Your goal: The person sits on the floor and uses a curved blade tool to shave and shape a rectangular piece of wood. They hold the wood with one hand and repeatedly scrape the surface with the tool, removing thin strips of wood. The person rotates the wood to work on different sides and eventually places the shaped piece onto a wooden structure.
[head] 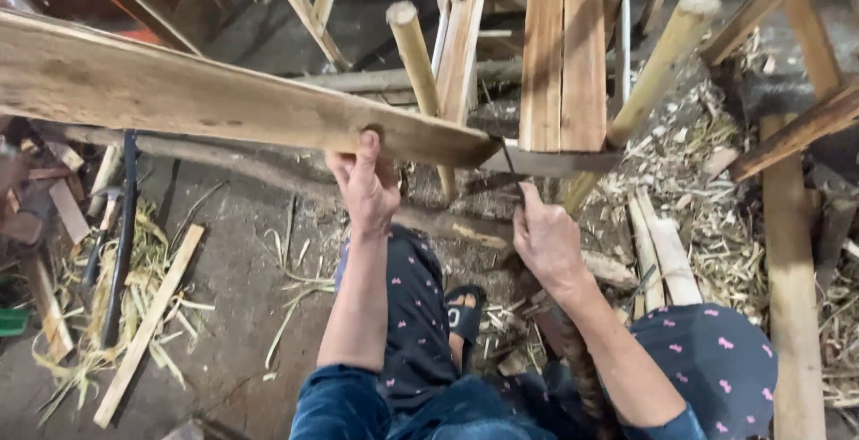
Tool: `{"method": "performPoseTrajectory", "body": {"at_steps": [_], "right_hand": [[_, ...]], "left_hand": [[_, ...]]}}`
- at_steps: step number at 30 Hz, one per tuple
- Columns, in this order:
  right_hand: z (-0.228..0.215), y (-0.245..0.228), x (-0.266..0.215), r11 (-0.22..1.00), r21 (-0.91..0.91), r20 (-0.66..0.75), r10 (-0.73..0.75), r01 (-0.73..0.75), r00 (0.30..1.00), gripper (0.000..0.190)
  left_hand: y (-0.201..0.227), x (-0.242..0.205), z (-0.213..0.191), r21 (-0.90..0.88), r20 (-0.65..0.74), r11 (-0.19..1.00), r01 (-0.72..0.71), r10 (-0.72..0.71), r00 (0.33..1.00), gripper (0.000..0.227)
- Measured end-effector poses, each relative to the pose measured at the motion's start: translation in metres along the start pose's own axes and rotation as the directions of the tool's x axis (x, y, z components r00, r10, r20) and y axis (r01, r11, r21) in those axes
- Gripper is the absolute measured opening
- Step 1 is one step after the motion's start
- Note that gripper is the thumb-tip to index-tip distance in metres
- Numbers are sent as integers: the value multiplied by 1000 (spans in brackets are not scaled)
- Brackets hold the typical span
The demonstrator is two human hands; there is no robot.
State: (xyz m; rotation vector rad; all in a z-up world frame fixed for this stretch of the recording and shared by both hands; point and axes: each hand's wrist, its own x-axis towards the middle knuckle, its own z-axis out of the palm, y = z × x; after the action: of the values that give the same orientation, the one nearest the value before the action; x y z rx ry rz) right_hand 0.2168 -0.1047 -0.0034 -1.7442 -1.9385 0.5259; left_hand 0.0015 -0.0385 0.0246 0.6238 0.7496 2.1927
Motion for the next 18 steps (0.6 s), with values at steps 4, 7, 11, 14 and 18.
{"method": "performPoseTrajectory", "body": {"at_steps": [4, 7, 11, 14, 18], "right_hand": [[-5, -24, -11, 1000, 15, 18, -15, 15, 1000, 21], [-1, -14, -7, 993, 83, 11, -81, 80, 997, 21], [7, 7, 7, 995, 93, 55, 22, -27, 998, 22], [-25, -12, -3, 960, 279, 10, 20, -22, 1000, 20], [-46, 16, 6, 905, 424, -66, 67, -33, 996, 18]], "left_hand": [[-2, 3, -2, 14, -1, 1000, -10, 10, 1000, 37], [-6, 12, -12, -57, -23, 997, -51, 50, 998, 32], [2, 20, -24, -54, -32, 997, -54, 52, 998, 32], [5, 24, -37, -10, -54, 999, -39, 38, 998, 34], [11, 27, -29, 5, 6, 1000, 11, -11, 1000, 31]]}}
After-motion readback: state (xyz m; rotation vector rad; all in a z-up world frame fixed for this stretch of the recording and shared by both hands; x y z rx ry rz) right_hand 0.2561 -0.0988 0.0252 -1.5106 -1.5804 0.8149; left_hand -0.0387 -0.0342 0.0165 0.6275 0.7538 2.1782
